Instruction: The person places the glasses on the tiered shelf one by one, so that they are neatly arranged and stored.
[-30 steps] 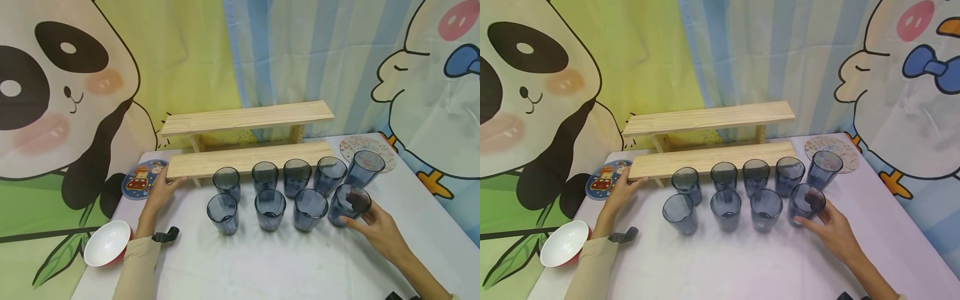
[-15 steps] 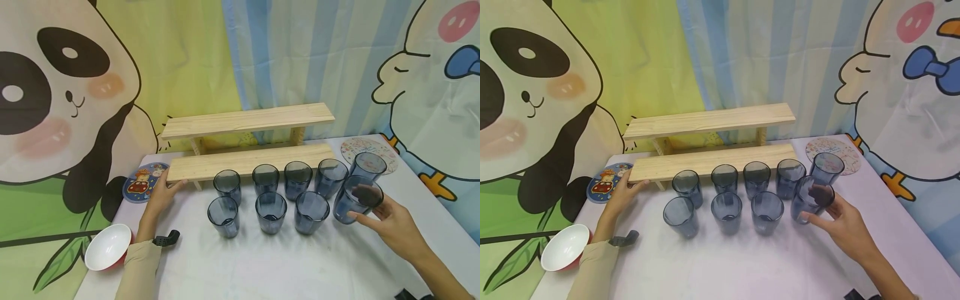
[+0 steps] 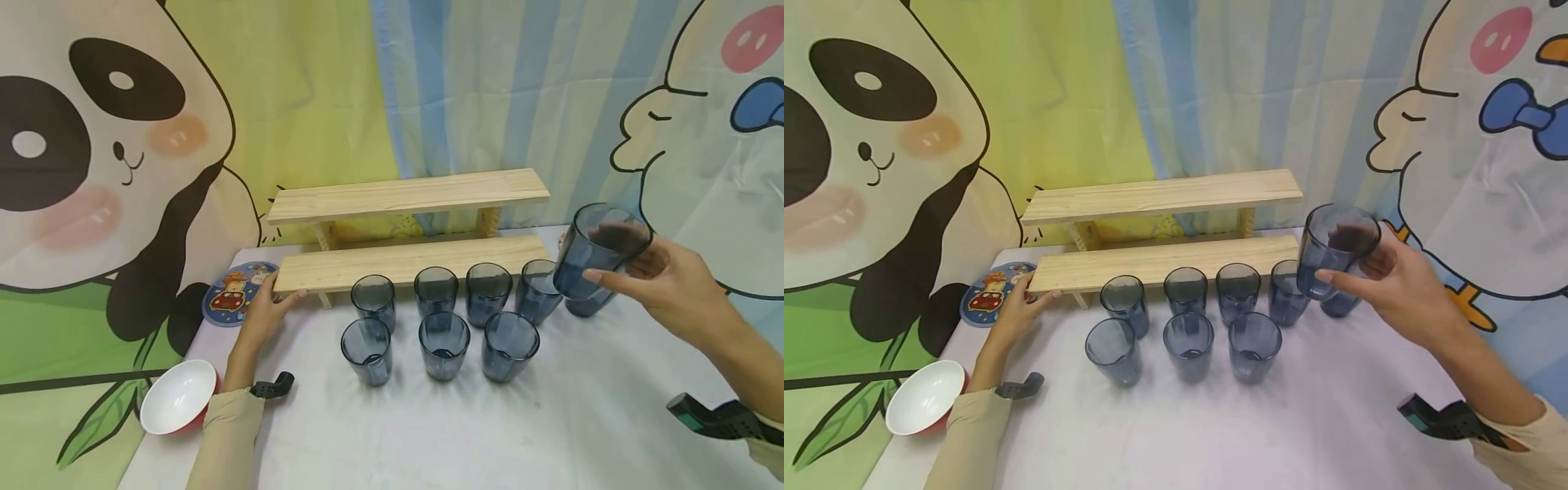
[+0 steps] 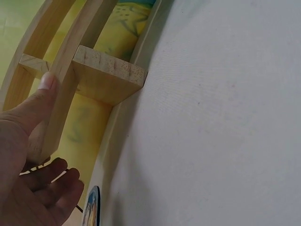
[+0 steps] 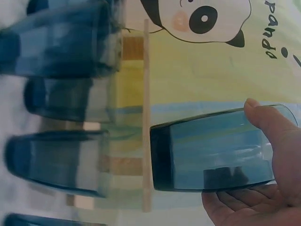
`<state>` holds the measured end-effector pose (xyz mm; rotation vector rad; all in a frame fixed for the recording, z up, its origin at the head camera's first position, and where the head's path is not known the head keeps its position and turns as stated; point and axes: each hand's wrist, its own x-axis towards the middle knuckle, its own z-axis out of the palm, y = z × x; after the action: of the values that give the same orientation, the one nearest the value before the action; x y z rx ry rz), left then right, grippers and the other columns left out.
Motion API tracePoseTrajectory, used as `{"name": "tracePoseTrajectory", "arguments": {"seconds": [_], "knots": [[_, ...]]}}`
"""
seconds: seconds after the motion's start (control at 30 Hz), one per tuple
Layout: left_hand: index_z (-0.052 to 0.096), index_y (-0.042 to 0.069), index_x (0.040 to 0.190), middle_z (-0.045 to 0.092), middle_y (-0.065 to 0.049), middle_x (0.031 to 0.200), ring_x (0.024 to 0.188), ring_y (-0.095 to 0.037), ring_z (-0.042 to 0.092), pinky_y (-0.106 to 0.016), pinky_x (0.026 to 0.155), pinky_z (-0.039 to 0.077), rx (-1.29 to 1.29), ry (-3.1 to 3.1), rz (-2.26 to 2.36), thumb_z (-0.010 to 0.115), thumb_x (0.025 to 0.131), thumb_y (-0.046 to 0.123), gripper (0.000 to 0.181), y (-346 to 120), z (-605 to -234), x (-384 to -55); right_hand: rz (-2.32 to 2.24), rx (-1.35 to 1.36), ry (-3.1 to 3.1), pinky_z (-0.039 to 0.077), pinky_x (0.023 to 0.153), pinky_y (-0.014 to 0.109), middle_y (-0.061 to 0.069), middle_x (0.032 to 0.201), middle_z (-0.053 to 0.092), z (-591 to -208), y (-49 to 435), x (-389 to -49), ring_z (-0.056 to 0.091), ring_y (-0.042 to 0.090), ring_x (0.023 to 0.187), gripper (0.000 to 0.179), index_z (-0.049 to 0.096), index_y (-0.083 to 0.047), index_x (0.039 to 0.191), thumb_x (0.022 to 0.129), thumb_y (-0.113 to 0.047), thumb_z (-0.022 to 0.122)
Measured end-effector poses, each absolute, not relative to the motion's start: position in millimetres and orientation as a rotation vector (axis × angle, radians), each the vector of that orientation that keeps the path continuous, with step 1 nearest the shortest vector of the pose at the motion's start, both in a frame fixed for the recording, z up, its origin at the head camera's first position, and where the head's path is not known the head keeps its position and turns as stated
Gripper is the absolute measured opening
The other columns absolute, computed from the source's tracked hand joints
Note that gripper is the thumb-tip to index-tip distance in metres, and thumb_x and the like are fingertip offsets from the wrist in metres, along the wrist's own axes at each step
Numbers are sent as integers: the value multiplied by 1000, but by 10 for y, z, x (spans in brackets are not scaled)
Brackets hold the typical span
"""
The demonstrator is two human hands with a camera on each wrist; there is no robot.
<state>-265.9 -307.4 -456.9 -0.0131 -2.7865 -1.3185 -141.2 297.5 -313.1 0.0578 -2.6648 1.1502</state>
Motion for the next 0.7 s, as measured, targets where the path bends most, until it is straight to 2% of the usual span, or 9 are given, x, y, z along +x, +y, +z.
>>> {"name": "tracePoseTrajectory", "arguments": {"seconds": [0.03,0.1,0.17,0.27,0.33,0.5,0.6,0.7], "knots": [[21,6,168,31,-29,167,153,-51,32,-67,123,28,-16,-2785,-1314,73,97,54,100,-3076,-4564,-2657,1142,63,-2657,40,81,-2,-20,124,61,-3066,2971,-1478,53,-19,104,62,56,-12,146,94,-32,83],[23,5,167,32,-29,167,152,-50,34,-66,123,29,-18,-2782,-1304,73,98,53,98,-3079,-4559,-2656,1132,70,-2642,41,81,0,-28,117,58,-2944,2961,-1621,54,-18,102,61,57,-14,146,94,-35,82],[25,4,167,34,-29,166,152,-50,35,-65,122,30,-26,-2782,-1290,73,98,51,96,-3084,-4556,-2657,1107,48,-2642,42,80,6,-22,116,62,-2835,2952,-1777,55,-15,98,63,57,-14,145,94,-41,81],[27,4,166,35,-29,165,151,-49,37,-64,122,32,-31,-2779,-1277,73,99,50,94,-3086,-4556,-2660,1087,31,-2639,43,84,18,-4,121,67,-2701,2924,-2051,54,-8,97,68,55,-10,146,94,-48,79],[26,3,166,35,-29,165,150,-49,37,-64,122,32,-30,-2778,-1271,73,99,50,95,-3087,-4555,-2659,1099,38,-2631,43,85,25,4,120,68,-2629,2898,-2247,55,-3,97,71,55,-7,146,94,-50,78],[26,3,166,35,-29,165,151,-49,36,-65,122,31,-24,-2774,-1271,73,99,51,95,-3093,-4564,-2656,1200,67,-2603,42,85,27,-9,109,63,-2521,2806,-2701,55,6,99,67,57,-8,140,94,-51,78],[26,3,166,35,-29,166,151,-49,36,-64,123,31,-23,-2775,-1279,73,98,51,95,-3095,-4570,-2658,1260,76,-2590,40,82,30,-10,104,59,-2507,2781,-2909,51,11,97,53,59,-14,126,94,-52,77],[25,5,167,34,-28,166,152,-48,35,-64,123,31,-11,-2780,-1280,73,98,53,96,-3099,-4573,-2653,1325,67,-2585,39,84,33,-9,104,56,-2507,2777,-3089,48,12,98,46,58,-19,116,94,-55,75]]}}
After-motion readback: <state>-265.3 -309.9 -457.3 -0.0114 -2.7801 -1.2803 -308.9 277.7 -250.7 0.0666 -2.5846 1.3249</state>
